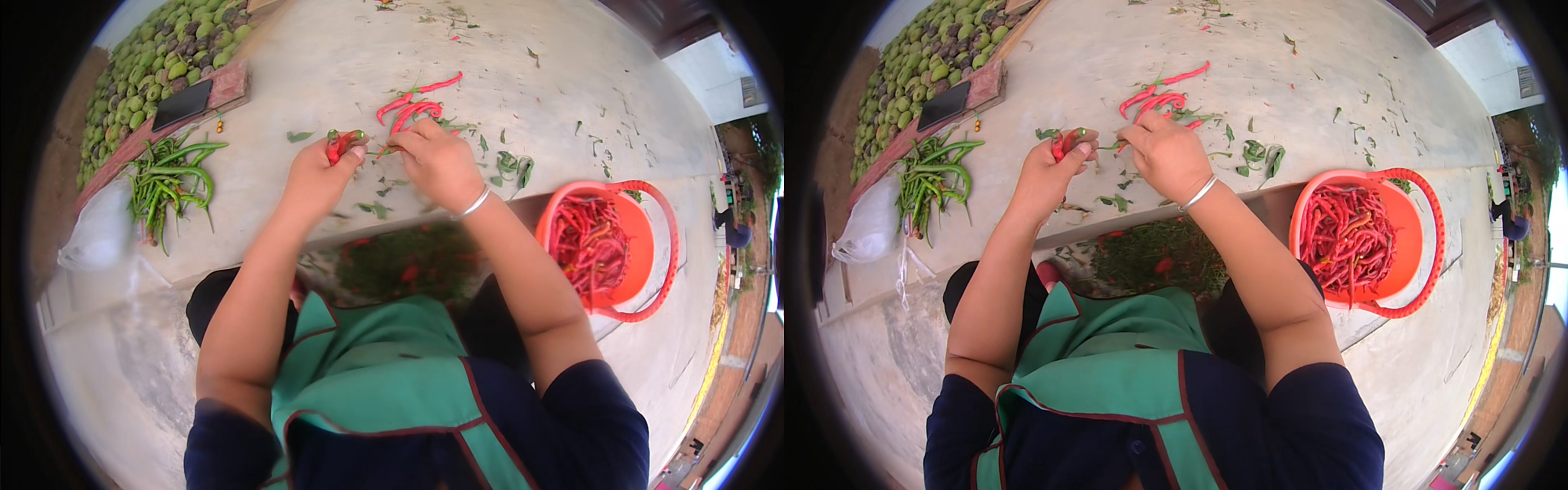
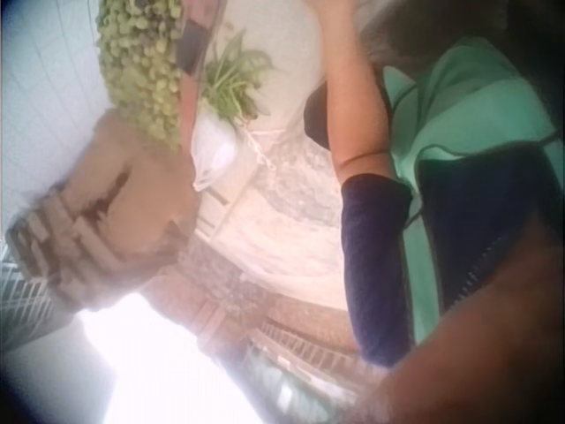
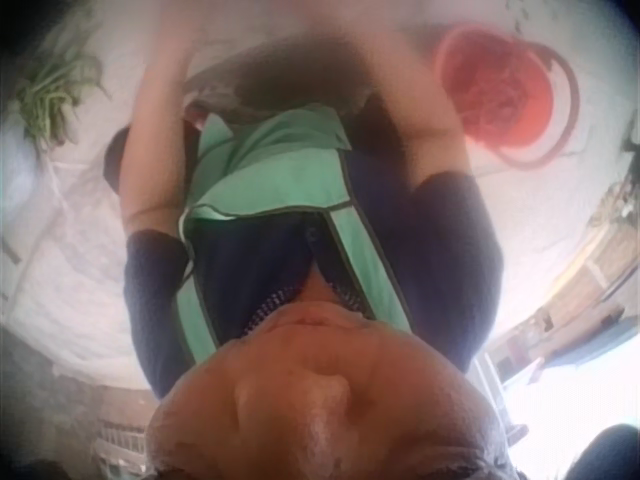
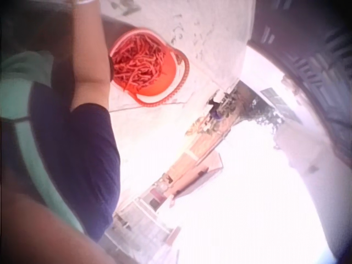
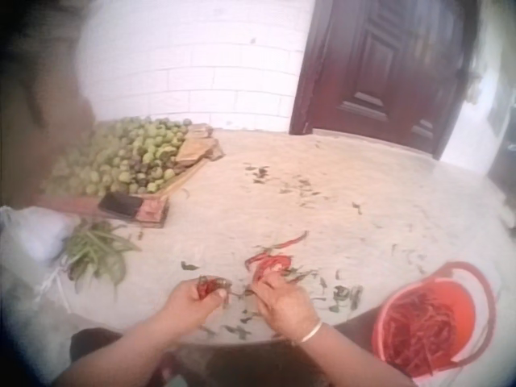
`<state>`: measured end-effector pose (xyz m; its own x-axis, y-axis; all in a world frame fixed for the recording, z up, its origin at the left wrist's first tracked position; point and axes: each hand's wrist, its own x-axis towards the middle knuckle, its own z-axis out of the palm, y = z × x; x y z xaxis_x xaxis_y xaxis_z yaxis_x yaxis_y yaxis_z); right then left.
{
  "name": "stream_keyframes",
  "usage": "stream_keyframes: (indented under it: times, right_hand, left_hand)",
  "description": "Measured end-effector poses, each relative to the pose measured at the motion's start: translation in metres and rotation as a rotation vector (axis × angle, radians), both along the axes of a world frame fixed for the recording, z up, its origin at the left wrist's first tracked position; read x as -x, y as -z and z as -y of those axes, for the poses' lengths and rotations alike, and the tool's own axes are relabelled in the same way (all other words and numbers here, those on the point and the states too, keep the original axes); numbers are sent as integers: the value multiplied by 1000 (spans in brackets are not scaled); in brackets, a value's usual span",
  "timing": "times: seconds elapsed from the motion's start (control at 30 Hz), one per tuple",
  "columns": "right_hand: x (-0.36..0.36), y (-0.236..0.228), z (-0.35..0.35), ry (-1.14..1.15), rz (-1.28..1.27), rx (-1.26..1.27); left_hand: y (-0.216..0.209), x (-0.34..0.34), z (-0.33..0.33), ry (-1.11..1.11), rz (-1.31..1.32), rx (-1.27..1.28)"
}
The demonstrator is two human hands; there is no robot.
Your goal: The person removes stems from red chilies by hand and places them into a red basket. They then carry the basket and pour the chilies onto a larger pile on the ground before moving a broom and dustpan into a storage area and handling a large sack.
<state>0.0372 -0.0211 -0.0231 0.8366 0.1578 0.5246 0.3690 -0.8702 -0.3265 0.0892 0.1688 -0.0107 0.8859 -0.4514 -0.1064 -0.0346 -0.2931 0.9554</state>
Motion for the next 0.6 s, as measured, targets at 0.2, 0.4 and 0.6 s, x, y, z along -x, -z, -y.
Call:
stream_keyframes:
  times: [0.2,0.4,0.6]
  right_hand:
    - [35,-25,12,65,-252,-790]
    - [62,-25,17,-47,-592,-1136]
    - [71,-19,27,30,-242,-496]
  left_hand:
    - [-1,20,33,24,-77,136]
    - [-3,48,54,242,-289,198]
    - [-5,54,55,290,-495,108]
